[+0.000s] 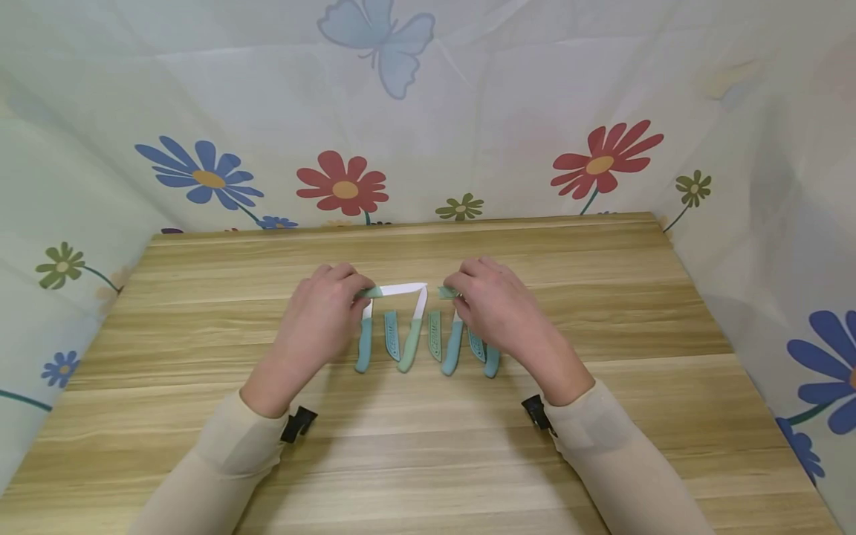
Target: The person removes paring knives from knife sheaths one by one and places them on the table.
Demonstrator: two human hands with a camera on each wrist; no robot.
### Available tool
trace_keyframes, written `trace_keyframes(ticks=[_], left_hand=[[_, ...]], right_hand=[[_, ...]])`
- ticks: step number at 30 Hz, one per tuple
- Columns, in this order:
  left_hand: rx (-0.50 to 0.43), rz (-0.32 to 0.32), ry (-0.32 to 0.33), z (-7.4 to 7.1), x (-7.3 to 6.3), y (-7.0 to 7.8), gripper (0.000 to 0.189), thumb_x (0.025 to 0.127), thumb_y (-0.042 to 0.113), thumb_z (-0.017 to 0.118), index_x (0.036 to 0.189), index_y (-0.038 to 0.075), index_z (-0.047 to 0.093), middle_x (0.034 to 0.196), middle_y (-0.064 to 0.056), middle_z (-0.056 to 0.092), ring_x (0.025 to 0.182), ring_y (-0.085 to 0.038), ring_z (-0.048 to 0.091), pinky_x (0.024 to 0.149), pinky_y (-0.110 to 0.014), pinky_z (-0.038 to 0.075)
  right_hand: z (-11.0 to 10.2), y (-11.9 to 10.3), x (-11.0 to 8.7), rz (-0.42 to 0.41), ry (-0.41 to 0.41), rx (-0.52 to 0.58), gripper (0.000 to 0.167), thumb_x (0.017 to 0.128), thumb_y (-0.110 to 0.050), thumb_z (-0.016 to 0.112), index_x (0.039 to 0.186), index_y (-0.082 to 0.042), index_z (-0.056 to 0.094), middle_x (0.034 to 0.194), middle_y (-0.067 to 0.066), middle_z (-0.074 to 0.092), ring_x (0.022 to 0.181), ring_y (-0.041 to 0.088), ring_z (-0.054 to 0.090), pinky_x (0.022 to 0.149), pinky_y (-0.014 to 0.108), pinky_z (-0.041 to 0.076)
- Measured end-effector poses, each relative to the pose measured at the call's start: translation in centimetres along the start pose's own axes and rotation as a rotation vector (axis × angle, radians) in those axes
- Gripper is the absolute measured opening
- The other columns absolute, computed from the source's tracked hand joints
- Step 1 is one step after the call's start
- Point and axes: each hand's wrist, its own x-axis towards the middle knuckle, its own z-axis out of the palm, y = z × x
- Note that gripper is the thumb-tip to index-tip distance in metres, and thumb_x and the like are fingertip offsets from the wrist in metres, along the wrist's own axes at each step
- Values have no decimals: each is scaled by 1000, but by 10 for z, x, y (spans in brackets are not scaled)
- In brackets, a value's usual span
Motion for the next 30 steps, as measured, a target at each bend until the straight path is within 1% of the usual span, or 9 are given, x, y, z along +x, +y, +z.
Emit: trace_keyframes(ticks=[3, 9, 13, 17, 22, 25, 30], left_hand=[[-9, -23, -12, -2, 0, -1, 18, 95, 11, 81, 113, 7, 80, 107, -8, 71, 96, -29, 64, 76, -45, 58], [-13, -57, -39, -3, -1, -7, 16, 96, 10, 78, 112, 6, 79, 107, -9, 69, 93, -29, 63, 73, -45, 58], [0, -68, -40, -2, -3, -12, 16, 96, 9, 78, 111, 6, 79, 106, -8, 70, 90, -29, 63, 70, -44, 58], [20, -86, -36, -3, -5, -17, 14, 96, 9, 78, 109, 6, 80, 104, -9, 70, 88, -29, 63, 72, -47, 58], [43, -107, -40, -5, -8, -23, 12, 97, 11, 77, 108, 6, 80, 102, -8, 70, 88, -30, 63, 77, -49, 56], [51, -118, -43, -6, -10, -26, 12, 96, 11, 78, 107, 6, 80, 101, -8, 70, 87, -31, 62, 79, -50, 54], [63, -146, -38, -5, -12, -34, 12, 95, 11, 78, 106, 5, 79, 97, -8, 70, 85, -32, 61, 81, -53, 52]], right_hand=[[0, -1, 1, 4, -4, 0, 25, 94, -8, 81, 119, -3, 77, 109, 10, 71, 102, 30, 64, 89, 44, 56], [1, -5, 2, 15, -25, -7, 26, 94, -8, 81, 119, -3, 77, 110, 10, 70, 103, 30, 65, 90, 43, 57], [3, -7, 4, 28, -42, -24, 26, 94, -8, 81, 119, -3, 77, 110, 10, 71, 103, 29, 65, 90, 43, 57], [4, -10, 7, 29, -55, -52, 26, 94, -10, 81, 119, -5, 77, 109, 8, 71, 100, 28, 67, 89, 44, 57], [5, -14, 16, 27, -79, -50, 26, 95, -14, 81, 120, -7, 77, 109, 7, 71, 97, 26, 68, 92, 48, 55], [7, -17, 23, 41, -116, -36, 27, 96, -17, 81, 121, -8, 77, 111, 6, 72, 100, 26, 68, 95, 51, 53], [10, -24, 35, 59, -168, -29, 29, 97, -20, 80, 123, -9, 76, 113, 5, 72, 99, 25, 68, 96, 52, 53]])
